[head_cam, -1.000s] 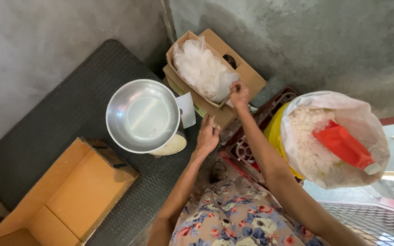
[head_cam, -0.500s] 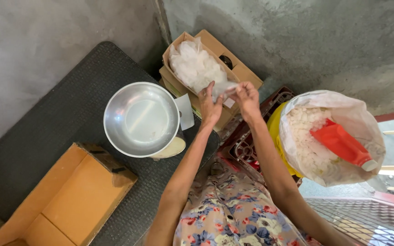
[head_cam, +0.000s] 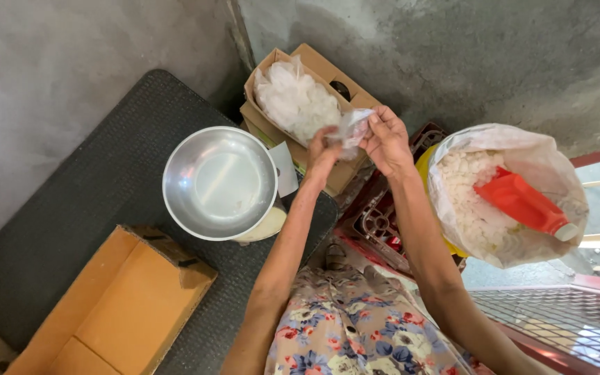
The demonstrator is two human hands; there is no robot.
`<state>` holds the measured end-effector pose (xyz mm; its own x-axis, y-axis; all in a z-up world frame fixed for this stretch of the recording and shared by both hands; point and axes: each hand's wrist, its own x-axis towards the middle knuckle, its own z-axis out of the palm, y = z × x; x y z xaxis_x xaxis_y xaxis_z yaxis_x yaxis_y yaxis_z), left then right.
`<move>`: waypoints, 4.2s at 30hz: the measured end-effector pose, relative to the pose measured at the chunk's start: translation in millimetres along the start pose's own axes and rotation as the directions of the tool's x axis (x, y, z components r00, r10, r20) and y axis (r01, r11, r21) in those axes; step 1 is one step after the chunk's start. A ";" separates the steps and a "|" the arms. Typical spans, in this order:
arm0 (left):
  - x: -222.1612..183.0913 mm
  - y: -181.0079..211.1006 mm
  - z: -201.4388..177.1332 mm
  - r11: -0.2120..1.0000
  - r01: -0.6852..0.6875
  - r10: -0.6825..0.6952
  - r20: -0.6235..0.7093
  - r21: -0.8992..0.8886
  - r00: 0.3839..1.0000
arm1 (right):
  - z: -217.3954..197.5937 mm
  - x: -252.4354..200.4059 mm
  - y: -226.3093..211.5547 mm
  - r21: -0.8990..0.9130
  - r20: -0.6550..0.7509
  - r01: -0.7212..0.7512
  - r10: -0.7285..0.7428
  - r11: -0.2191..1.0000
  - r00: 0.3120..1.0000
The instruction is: Bagging and weighing a powdered substance from a large sack into smaller plastic bags for packaging.
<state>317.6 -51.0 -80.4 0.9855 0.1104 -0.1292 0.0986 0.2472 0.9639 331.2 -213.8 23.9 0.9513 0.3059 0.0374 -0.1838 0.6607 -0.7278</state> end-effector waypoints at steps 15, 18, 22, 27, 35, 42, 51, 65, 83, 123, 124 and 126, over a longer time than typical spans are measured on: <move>-46.2 -20.6 -33.1 0.421 0.354 -0.307 0.236 -0.835 0.922 | -10.2 -97.9 -16.0 -0.148 -0.264 -0.101 0.059 0.984 0.963; -55.7 3.7 -33.9 0.396 0.321 -0.222 0.249 -0.860 0.943 | 0.2 -128.5 -12.4 -0.675 -0.094 -0.111 0.064 0.729 0.993; -73.4 10.9 -28.5 0.488 0.376 -0.219 0.307 -0.788 0.926 | -39.6 -147.6 16.5 -0.744 -0.181 -0.229 0.140 0.627 0.973; -129.6 39.6 -36.1 0.966 0.181 -0.092 0.411 -0.184 0.907 | 52.5 -154.0 -25.4 0.061 -0.342 -0.135 0.148 0.989 0.928; -173.5 84.1 -31.2 0.898 -0.179 0.045 0.322 0.401 0.946 | 8.1 -168.6 25.3 -0.056 -0.302 0.008 -0.025 0.998 0.953; -138.4 -2.8 -44.4 0.958 0.227 -0.219 0.066 -0.175 0.973 | 36.0 -215.8 34.8 -0.115 -0.378 -0.151 0.097 0.982 0.921; -137.3 -43.9 -47.9 0.731 0.466 -0.263 0.424 -0.498 0.867 | -38.9 -263.8 72.0 -0.023 -0.209 -0.058 0.052 0.998 0.976; -178.3 7.3 -41.3 0.933 0.332 -0.292 0.247 -0.138 0.924 | 38.1 -270.1 26.0 0.247 -0.151 -0.112 0.152 0.963 0.977; -194.7 31.5 9.1 0.791 -0.232 0.163 0.171 0.566 0.972 | -29.5 -265.5 -4.0 0.346 -0.334 0.171 -0.049 0.923 0.941; -186.7 74.6 72.3 0.600 -0.593 0.399 0.442 0.536 0.803 | -14.8 -243.8 -26.1 -0.975 0.142 -0.007 -0.645 -0.223 0.751; -189.2 79.5 75.9 0.596 -0.604 0.395 0.461 0.530 0.795 | -18.0 -239.9 -26.9 -0.976 0.131 -0.021 -0.659 -0.219 0.741; -196.6 87.3 86.8 0.569 -0.598 0.364 0.478 0.565 0.799 | -26.5 -237.3 -31.0 -0.985 0.072 -0.058 -0.699 -0.160 0.712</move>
<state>144.5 -134.7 49.3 0.8896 -0.2821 0.3593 -0.4546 -0.4693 0.7571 117.7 -325.1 19.5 0.7878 -0.1949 0.5843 0.2183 -0.7987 -0.5607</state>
